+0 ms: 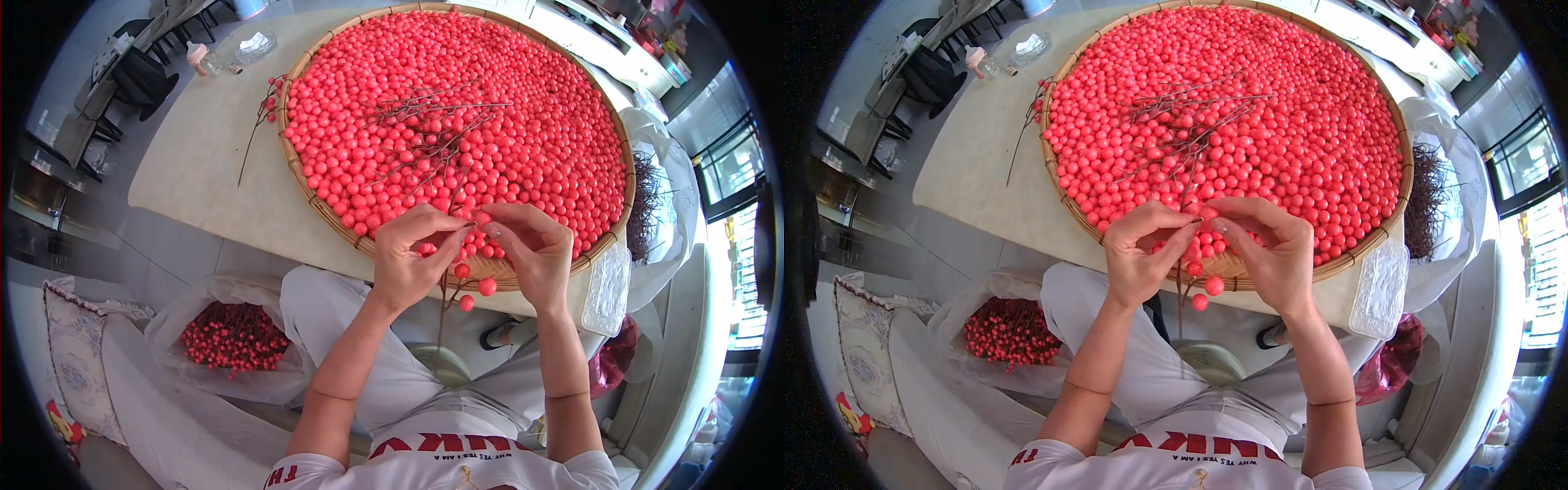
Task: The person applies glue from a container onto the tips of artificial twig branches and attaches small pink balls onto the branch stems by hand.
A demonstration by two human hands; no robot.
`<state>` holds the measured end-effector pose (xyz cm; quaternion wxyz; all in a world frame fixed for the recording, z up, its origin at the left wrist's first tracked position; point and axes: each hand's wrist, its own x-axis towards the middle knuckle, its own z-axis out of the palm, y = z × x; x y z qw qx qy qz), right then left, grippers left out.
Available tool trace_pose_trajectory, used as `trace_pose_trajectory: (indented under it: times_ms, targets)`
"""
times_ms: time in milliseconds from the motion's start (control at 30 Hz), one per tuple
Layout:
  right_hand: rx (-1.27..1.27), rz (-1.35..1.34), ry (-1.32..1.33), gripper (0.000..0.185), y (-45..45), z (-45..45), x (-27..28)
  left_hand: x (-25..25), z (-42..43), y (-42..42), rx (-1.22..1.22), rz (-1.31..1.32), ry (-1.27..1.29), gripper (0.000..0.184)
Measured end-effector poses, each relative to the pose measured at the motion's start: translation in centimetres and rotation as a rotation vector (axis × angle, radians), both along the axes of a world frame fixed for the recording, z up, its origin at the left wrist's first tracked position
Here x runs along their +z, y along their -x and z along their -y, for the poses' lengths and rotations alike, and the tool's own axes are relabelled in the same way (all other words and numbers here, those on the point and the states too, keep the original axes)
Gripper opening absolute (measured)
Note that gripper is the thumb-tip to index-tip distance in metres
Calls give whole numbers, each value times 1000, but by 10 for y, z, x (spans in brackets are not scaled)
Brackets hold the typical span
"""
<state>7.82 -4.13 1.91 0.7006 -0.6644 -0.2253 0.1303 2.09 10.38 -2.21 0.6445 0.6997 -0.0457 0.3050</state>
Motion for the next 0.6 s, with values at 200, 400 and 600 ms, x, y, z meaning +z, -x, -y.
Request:
trace_pose_trajectory:
  times_ms: [200, 400, 600]
  targets:
    - [-24, 170, 149, 18, 0, 2, -1, 1, 3, 3, 78, -58, -111, 17]
    - [-59, 355, 200, 19, 0, 1, -7, -2, 9, 1, 133, -12, -178, 17]
    - [-56, 211, 149, 19, -5, 4, -11, -3, 10, -1, 163, 7, -243, 16]
